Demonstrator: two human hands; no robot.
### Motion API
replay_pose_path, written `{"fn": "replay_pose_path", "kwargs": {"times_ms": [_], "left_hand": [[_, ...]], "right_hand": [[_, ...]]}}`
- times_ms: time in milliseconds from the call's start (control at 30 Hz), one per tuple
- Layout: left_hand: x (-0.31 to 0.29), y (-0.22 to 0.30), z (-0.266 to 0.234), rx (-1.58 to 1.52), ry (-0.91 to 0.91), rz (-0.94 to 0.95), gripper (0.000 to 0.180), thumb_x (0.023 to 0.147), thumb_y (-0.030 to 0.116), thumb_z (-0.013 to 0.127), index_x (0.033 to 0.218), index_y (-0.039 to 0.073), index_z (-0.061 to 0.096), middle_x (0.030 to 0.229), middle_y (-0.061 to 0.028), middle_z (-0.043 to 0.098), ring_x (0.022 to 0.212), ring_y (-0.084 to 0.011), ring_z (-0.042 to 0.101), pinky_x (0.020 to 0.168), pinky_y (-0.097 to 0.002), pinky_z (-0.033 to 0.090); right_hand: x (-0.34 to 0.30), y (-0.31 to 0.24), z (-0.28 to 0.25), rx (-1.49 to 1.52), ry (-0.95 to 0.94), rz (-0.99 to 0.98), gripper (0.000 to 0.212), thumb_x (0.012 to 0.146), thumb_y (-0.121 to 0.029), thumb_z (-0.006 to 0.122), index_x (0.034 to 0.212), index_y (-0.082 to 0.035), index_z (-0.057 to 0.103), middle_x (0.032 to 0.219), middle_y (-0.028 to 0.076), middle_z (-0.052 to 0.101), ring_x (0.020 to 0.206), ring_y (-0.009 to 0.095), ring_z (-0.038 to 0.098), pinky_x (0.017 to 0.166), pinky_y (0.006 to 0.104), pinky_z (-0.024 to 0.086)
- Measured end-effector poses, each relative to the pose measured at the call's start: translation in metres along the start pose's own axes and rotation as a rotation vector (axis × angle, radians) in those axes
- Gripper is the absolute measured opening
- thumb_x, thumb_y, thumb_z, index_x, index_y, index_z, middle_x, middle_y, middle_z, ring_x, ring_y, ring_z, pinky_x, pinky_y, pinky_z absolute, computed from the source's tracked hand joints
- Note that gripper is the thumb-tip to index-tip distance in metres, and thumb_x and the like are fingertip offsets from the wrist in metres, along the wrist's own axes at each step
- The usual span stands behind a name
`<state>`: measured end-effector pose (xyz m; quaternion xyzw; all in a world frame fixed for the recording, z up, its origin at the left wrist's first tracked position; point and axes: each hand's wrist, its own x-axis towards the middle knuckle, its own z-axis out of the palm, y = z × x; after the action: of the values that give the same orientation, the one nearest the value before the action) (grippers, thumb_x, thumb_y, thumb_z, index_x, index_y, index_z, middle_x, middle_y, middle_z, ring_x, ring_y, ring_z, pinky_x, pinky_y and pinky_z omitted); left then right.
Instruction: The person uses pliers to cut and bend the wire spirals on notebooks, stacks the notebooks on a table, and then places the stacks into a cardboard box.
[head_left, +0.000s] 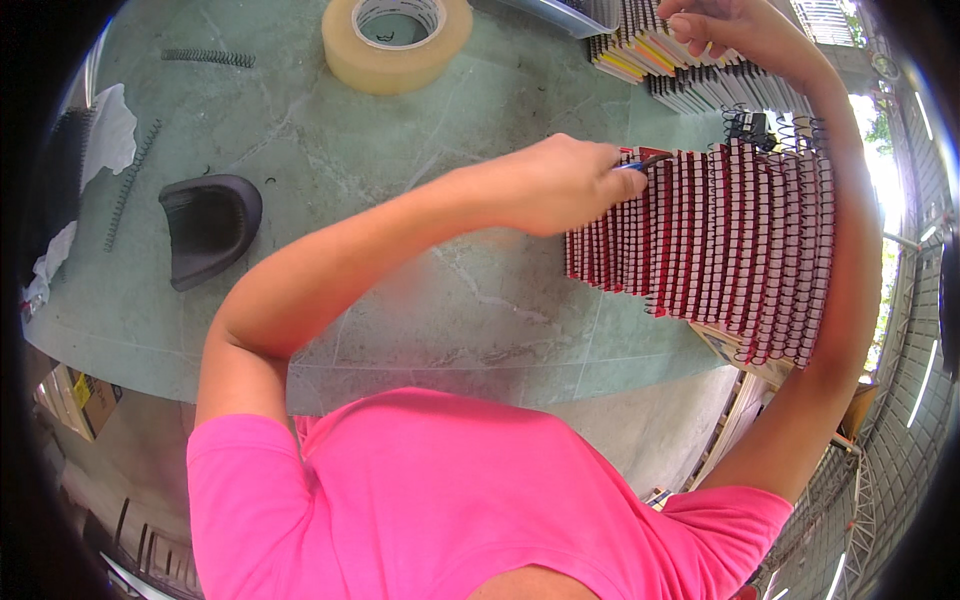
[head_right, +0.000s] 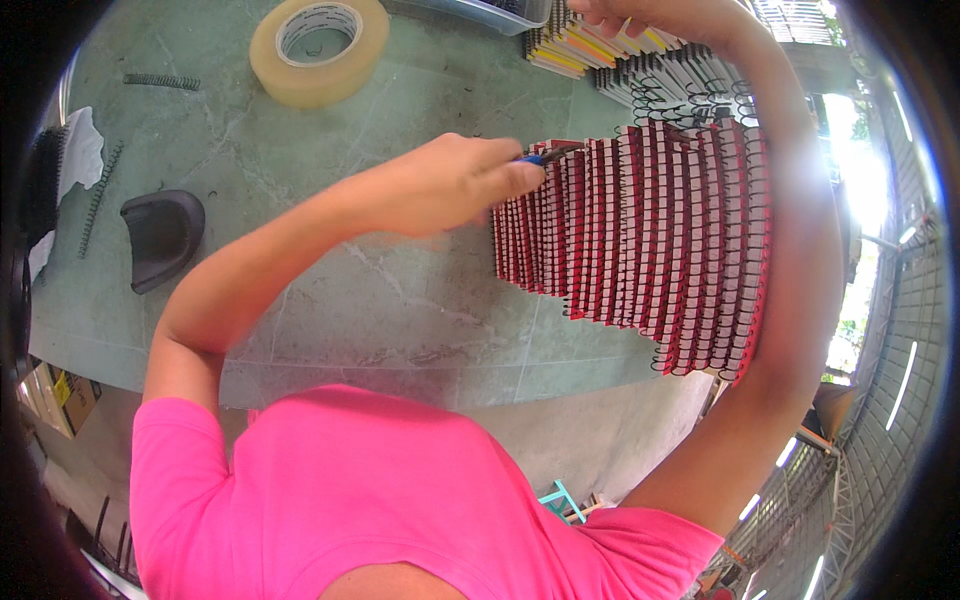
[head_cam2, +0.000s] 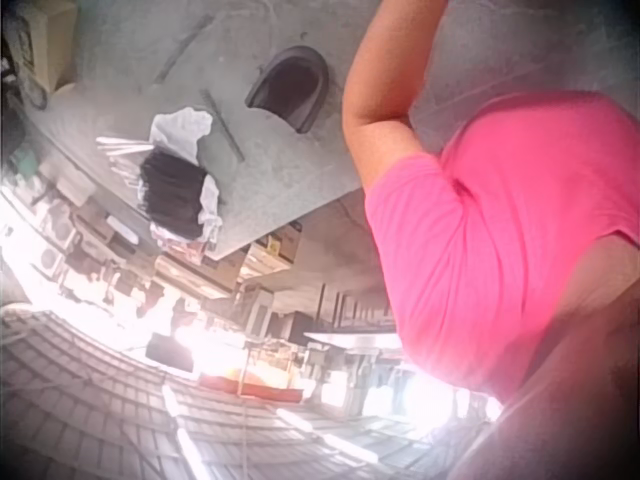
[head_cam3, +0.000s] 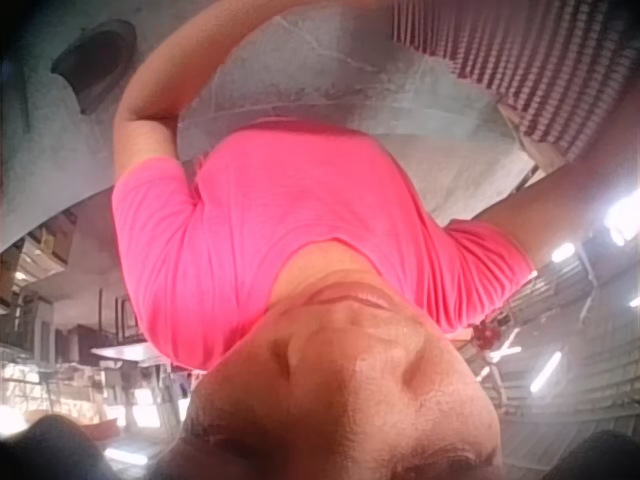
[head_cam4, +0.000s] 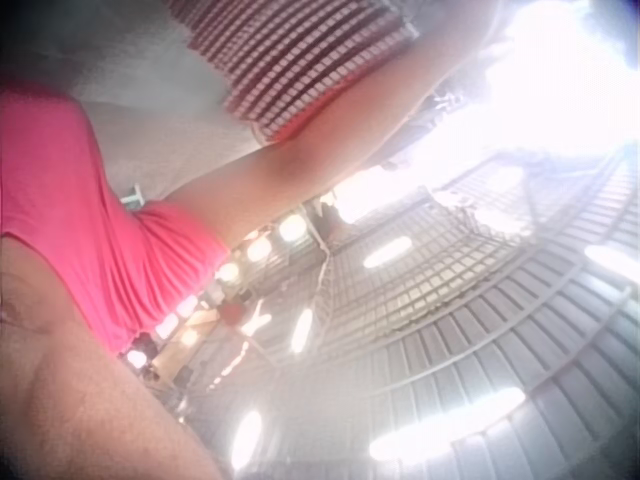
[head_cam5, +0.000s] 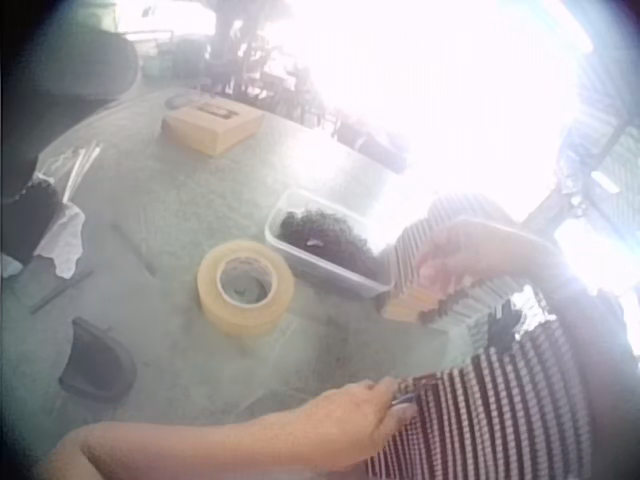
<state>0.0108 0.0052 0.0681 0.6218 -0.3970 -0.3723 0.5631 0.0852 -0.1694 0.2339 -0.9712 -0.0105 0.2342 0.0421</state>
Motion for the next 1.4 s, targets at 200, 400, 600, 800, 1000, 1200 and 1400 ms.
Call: {"fn": "replay_pose_path", "kwargs": {"times_ms": [200, 400, 600, 800, 1000, 1200, 1400], "left_hand": [[-0.005, -0.001, -0.002, -0.897, -0.310, -0.212, 0.052, 0.095, 0.044, 0.034, 0.101, -0.005, 0.053, 0.088, -0.0198, 0.060, 0.077, -0.0298, 0.064, 0.072, -0.0394, 0.052], [0.003, -0.002, 0.002, -1.130, -0.395, -0.246, 0.045, 0.096, 0.037, 0.034, 0.098, -0.005, 0.051, 0.086, -0.0232, 0.060, 0.076, -0.0344, 0.064, 0.067, -0.0444, 0.052], [-0.003, -0.010, 0.019, 0.301, 0.372, 0.160, 0.043, 0.094, 0.038, 0.038, 0.100, -0.003, 0.052, 0.082, -0.0246, 0.058, 0.076, -0.0384, 0.060, 0.070, -0.0454, 0.048], [-0.005, 0.004, -0.005, -0.585, -0.193, -0.113, 0.045, 0.094, 0.041, 0.041, 0.098, -0.002, 0.053, 0.084, -0.0153, 0.058, 0.073, -0.0260, 0.062, 0.067, -0.0366, 0.051], [0.003, 0.013, 0.000, -0.905, -0.302, -0.258, 0.047, 0.094, 0.042, 0.041, 0.095, -0.004, 0.054, 0.085, -0.0171, 0.059, 0.074, -0.0272, 0.063, 0.067, -0.0384, 0.052], [-0.003, 0.013, -0.006, -0.175, 0.010, -0.063, 0.045, 0.094, 0.041, 0.041, 0.096, -0.002, 0.054, 0.082, -0.0156, 0.059, 0.075, -0.0264, 0.062, 0.070, -0.0379, 0.051], [0.001, 0.017, -0.005, -0.709, -0.278, -0.160, 0.047, 0.093, 0.042, 0.042, 0.098, -0.003, 0.053, 0.082, -0.0178, 0.061, 0.076, -0.0287, 0.063, 0.070, -0.0394, 0.051]], "right_hand": [[0.000, -0.008, 0.001, 0.054, -0.009, -0.012, 0.031, 0.085, -0.024, 0.062, 0.105, 0.000, 0.064, 0.091, 0.011, 0.066, 0.081, 0.018, 0.062, 0.072, 0.0304, 0.052], [0.001, 0.011, 0.001, -0.025, -0.007, -0.156, 0.035, 0.085, -0.029, 0.061, 0.105, 0.000, 0.064, 0.091, 0.011, 0.066, 0.080, 0.018, 0.062, 0.071, 0.0304, 0.052], [0.017, -0.003, -0.001, -0.021, -0.019, -0.153, 0.034, 0.085, -0.028, 0.061, 0.104, 0.000, 0.064, 0.092, 0.011, 0.066, 0.081, 0.018, 0.062, 0.071, 0.0308, 0.052], [0.001, 0.006, 0.001, 0.003, -0.032, -0.078, 0.033, 0.085, -0.027, 0.061, 0.103, 0.000, 0.065, 0.092, 0.010, 0.066, 0.081, 0.018, 0.062, 0.071, 0.0308, 0.052], [-0.004, 0.000, -0.001, 0.022, -0.042, -0.023, 0.033, 0.086, -0.028, 0.061, 0.105, -0.002, 0.064, 0.093, 0.009, 0.066, 0.082, 0.017, 0.062, 0.072, 0.0304, 0.052], [0.017, -0.005, -0.002, 0.006, -0.056, -0.089, 0.035, 0.085, -0.030, 0.062, 0.106, -0.002, 0.063, 0.094, 0.010, 0.066, 0.083, 0.018, 0.062, 0.072, 0.0305, 0.052], [-0.002, 0.001, -0.001, 0.034, -0.043, -0.016, 0.036, 0.085, -0.030, 0.063, 0.105, -0.001, 0.064, 0.093, 0.010, 0.066, 0.082, 0.018, 0.063, 0.072, 0.0303, 0.053]]}}
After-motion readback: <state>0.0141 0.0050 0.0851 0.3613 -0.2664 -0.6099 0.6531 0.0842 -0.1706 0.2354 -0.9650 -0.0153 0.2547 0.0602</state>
